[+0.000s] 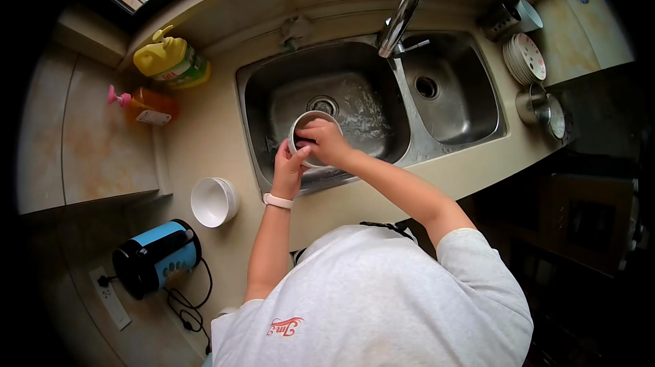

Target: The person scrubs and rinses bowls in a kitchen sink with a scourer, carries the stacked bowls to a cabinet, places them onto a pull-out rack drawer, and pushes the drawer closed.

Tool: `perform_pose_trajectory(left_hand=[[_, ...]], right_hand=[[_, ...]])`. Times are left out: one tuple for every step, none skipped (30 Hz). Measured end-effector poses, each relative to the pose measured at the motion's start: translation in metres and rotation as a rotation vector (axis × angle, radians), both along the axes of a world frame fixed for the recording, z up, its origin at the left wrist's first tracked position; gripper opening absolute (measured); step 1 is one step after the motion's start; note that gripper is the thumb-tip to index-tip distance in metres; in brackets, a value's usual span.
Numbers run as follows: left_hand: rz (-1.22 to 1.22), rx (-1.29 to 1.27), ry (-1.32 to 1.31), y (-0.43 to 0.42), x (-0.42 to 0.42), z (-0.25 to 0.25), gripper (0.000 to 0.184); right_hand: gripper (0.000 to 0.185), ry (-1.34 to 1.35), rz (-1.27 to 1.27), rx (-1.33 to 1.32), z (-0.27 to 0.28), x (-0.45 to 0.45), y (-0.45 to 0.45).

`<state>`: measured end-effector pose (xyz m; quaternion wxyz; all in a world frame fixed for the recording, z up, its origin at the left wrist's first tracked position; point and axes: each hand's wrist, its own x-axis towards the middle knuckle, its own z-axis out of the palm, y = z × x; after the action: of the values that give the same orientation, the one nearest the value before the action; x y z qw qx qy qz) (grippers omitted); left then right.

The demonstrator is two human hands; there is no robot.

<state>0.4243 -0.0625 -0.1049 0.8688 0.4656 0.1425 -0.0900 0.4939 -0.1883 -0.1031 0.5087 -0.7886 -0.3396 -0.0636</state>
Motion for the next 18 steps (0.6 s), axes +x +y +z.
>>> perform_pose_trajectory(left_hand=[[0.012, 0.004, -0.007, 0.000, 0.002, 0.006, 0.036], [0.060, -0.010, 0.013, -0.001, 0.003, 0.013, 0.040], [0.061, 0.060, -0.011, 0.001, 0.004, 0.009, 0.041], [0.064, 0.134, -0.038, 0.004, 0.004, 0.010, 0.041], [0.059, 0.165, -0.028, 0.005, 0.003, 0.010, 0.041], [0.053, 0.195, -0.015, 0.005, 0.002, 0.014, 0.041], [0.061, 0.200, 0.017, 0.006, 0.000, 0.007, 0.039], [0.064, 0.204, 0.020, 0.008, -0.004, 0.005, 0.039], [0.053, 0.067, 0.055, 0.006, -0.006, 0.006, 0.038], [0.041, -0.072, 0.093, 0.003, -0.009, 0.007, 0.036], [0.021, -0.035, 0.051, -0.001, -0.012, 0.008, 0.031], [0.033, -0.067, 0.077, -0.006, -0.013, 0.022, 0.031], [0.046, -0.068, 0.066, -0.004, -0.013, 0.016, 0.032], [0.060, -0.068, 0.049, -0.001, -0.011, 0.012, 0.033], [0.094, -0.066, 0.044, -0.002, -0.010, 0.017, 0.036], [0.099, -0.066, 0.035, 0.000, -0.007, 0.015, 0.036], [0.063, 0.065, 0.026, 0.003, -0.005, 0.009, 0.036], [0.028, 0.196, 0.022, 0.005, -0.006, 0.004, 0.037]], right_hand=[[0.016, -0.159, -0.077, -0.034, 0.003, 0.009, 0.001], [0.020, -0.263, -0.092, -0.234, 0.005, 0.015, -0.003], [0.020, -0.193, -0.146, -0.393, 0.004, 0.013, -0.002], [0.021, -0.126, -0.201, -0.548, 0.007, 0.009, 0.000], [0.021, -0.136, -0.200, -0.541, 0.010, 0.005, 0.001], [0.019, 0.113, -0.095, -0.628, 0.015, 0.000, -0.001], [0.018, 0.366, 0.015, -0.710, 0.018, -0.005, -0.001], [0.018, 0.367, 0.019, -0.708, 0.016, -0.012, 0.001], [0.017, 0.322, 0.062, -0.410, 0.011, -0.018, 0.002], [0.017, 0.277, 0.101, -0.114, 0.007, -0.023, 0.002], [0.018, 0.073, 0.033, -0.063, 0.001, -0.015, 0.002], [0.020, -0.073, 0.005, -0.125, 0.011, -0.005, 0.002], [0.020, -0.174, -0.042, -0.198, 0.011, 0.002, 0.002], [0.020, -0.281, -0.089, -0.269, 0.013, 0.006, 0.002], [0.020, -0.287, -0.091, -0.265, 0.015, 0.004, 0.003], [0.017, -0.129, -0.114, -0.546, 0.018, 0.000, 0.002], [0.015, 0.037, -0.136, -0.826, 0.020, -0.003, 0.001], [0.015, 0.033, -0.130, -0.826, 0.023, -0.004, -0.003]])
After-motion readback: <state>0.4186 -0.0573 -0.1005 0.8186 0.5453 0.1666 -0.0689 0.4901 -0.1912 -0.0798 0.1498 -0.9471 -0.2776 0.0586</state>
